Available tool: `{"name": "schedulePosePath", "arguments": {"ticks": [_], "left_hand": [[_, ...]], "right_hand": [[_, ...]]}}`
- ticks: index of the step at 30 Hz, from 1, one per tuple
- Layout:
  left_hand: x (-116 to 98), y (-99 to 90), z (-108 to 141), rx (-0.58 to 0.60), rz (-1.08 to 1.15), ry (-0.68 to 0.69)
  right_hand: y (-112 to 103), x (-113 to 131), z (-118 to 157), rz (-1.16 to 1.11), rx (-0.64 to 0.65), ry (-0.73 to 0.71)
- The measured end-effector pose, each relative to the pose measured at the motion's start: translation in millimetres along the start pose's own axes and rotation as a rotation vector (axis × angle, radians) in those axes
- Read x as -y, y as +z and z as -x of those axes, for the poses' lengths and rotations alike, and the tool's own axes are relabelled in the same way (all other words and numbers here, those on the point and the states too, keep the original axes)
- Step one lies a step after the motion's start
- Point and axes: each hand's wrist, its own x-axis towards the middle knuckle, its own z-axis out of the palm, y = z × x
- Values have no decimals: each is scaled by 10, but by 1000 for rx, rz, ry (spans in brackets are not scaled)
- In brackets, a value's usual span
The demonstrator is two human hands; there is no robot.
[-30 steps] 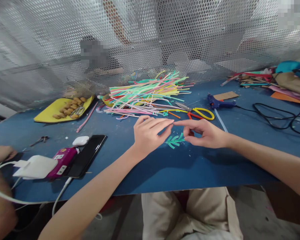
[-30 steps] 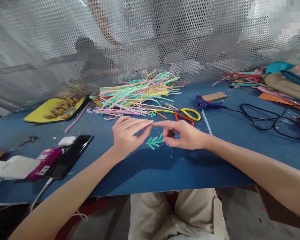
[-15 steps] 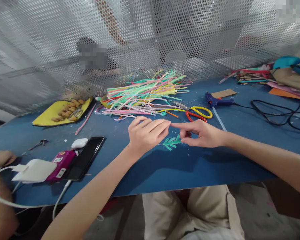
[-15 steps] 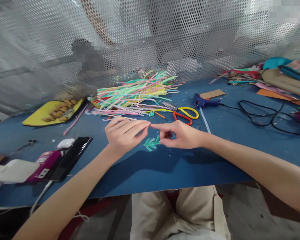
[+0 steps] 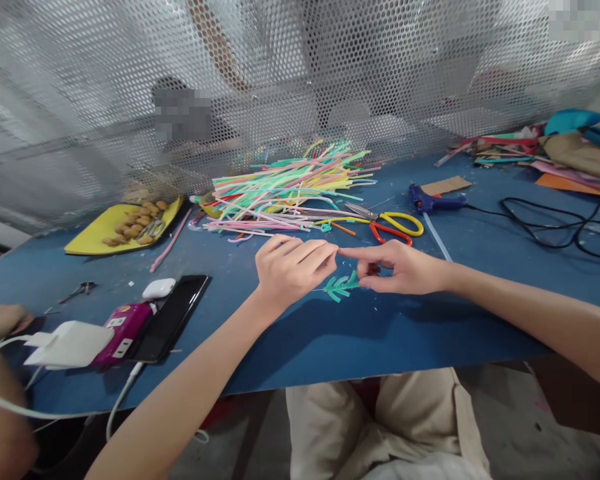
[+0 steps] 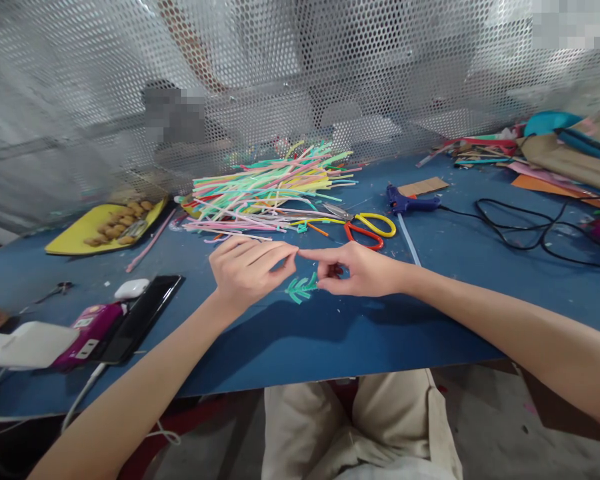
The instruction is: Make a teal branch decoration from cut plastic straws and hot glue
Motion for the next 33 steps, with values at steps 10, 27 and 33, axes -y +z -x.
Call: {"name": "schedulePosePath", "arguments": {"ticks": [10,27,33], "left_hand": [[-43,23,-7,-40,123,-119],[24,47,60,-4,220,-132],[77,9,80,106,108,-34]], "right_hand": [[11,18,-4,-46,11,-23],[-1,-6,5,-72,12,-2],[-5,-51,8,-95,31,-14]]}}
